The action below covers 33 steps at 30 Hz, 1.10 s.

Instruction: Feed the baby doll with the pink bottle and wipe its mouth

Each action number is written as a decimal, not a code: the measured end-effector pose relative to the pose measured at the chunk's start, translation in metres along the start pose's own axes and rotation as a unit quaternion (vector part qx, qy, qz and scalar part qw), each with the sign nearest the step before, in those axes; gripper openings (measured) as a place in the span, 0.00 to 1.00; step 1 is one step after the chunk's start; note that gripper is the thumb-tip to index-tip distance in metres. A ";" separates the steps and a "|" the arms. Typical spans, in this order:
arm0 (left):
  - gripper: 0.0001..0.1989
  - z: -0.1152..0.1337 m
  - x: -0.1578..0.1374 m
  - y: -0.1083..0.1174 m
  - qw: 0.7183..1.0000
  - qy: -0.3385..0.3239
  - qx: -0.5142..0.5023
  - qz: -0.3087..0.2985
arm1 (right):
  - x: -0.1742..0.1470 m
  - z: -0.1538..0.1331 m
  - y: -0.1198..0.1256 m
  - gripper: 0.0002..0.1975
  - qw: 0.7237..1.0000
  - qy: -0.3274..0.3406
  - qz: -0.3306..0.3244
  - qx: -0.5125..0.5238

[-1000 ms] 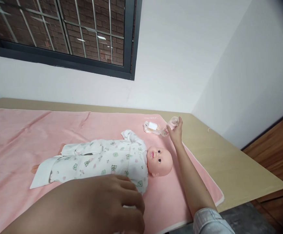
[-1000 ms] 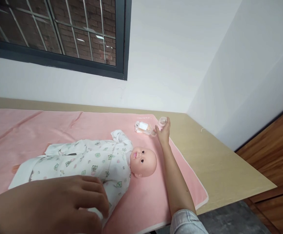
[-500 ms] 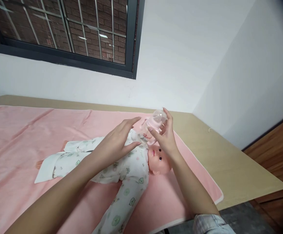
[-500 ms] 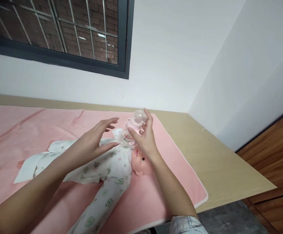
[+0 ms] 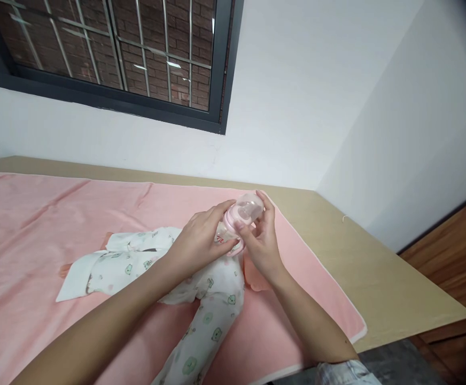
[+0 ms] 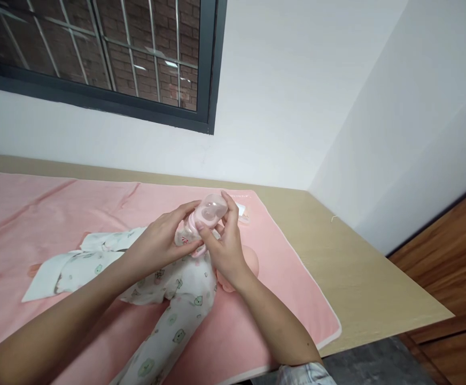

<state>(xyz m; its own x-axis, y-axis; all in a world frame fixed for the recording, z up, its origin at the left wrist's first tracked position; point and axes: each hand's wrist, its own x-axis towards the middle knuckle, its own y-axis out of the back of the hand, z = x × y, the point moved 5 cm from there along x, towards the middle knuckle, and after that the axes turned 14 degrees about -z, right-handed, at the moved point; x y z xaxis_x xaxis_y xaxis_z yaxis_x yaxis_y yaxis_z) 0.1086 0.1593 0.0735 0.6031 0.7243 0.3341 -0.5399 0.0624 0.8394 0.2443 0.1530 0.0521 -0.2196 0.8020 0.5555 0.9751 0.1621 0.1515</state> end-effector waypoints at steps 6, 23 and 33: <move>0.33 -0.021 0.003 0.005 0.999 0.030 0.030 0.030 | 0.007 -0.010 0.038 0.42 0.991 0.057 0.115 -0.022; 0.33 -0.162 0.015 0.033 0.958 0.275 0.048 0.059 | -0.006 0.194 0.190 0.30 0.895 -0.245 0.198 -0.317; 0.32 -0.201 0.012 0.016 0.945 0.309 0.104 -0.037 | -0.019 0.225 0.198 0.35 0.870 -0.314 0.176 -0.336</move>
<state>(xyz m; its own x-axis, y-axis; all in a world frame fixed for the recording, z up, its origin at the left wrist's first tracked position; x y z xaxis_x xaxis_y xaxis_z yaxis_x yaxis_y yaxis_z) -0.0105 0.3064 0.0045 0.1415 0.9899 0.0119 -0.3435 0.0379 0.9384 0.4482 0.2993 -0.1129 0.3562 0.9239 0.1398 0.6928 -0.3615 0.6240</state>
